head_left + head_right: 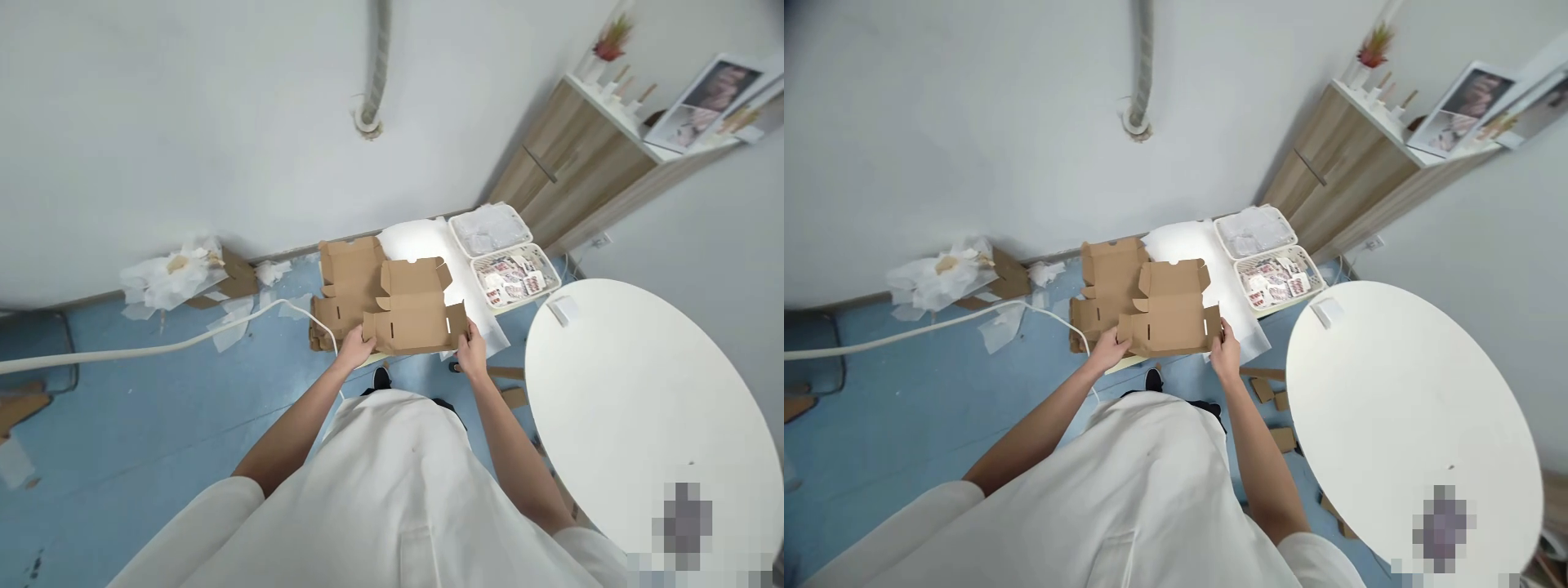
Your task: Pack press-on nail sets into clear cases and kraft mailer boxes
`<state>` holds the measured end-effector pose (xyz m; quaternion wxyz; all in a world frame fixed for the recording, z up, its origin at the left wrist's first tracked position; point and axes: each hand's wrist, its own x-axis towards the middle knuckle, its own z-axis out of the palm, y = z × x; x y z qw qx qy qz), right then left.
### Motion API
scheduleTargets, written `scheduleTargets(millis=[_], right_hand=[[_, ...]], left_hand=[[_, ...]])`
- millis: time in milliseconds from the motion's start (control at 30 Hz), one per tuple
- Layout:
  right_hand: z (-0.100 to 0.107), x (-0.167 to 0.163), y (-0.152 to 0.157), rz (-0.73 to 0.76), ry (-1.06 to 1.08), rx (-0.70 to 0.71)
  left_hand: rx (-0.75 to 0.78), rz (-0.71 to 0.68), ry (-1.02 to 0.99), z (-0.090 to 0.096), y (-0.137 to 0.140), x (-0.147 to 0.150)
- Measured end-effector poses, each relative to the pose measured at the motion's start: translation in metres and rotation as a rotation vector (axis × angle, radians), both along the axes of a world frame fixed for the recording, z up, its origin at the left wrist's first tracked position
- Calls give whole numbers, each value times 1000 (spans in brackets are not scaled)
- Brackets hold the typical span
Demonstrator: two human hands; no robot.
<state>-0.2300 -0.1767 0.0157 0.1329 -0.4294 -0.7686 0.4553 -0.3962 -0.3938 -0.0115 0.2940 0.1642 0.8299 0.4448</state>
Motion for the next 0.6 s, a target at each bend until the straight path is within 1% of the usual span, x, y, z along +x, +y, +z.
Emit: scheduleTargets(millis=[100,233,333,400,533,600], right_hand=[[1,31,8,-64,53,52],[12,81,22,-174,112,125],[22,124,34,-273,141,167],[25,155,41,-363,120,204],[22,219,52,-550,77,300],[19,250,53,-618,70,300]], left_hand=[[19,-101,80,8,29,8],[-11,-281,226,22,79,30],[-2,-392,349,31,121,59],[24,-461,396,35,148,82],[78,-595,364,36,197,129],[97,-665,320,34,219,152]])
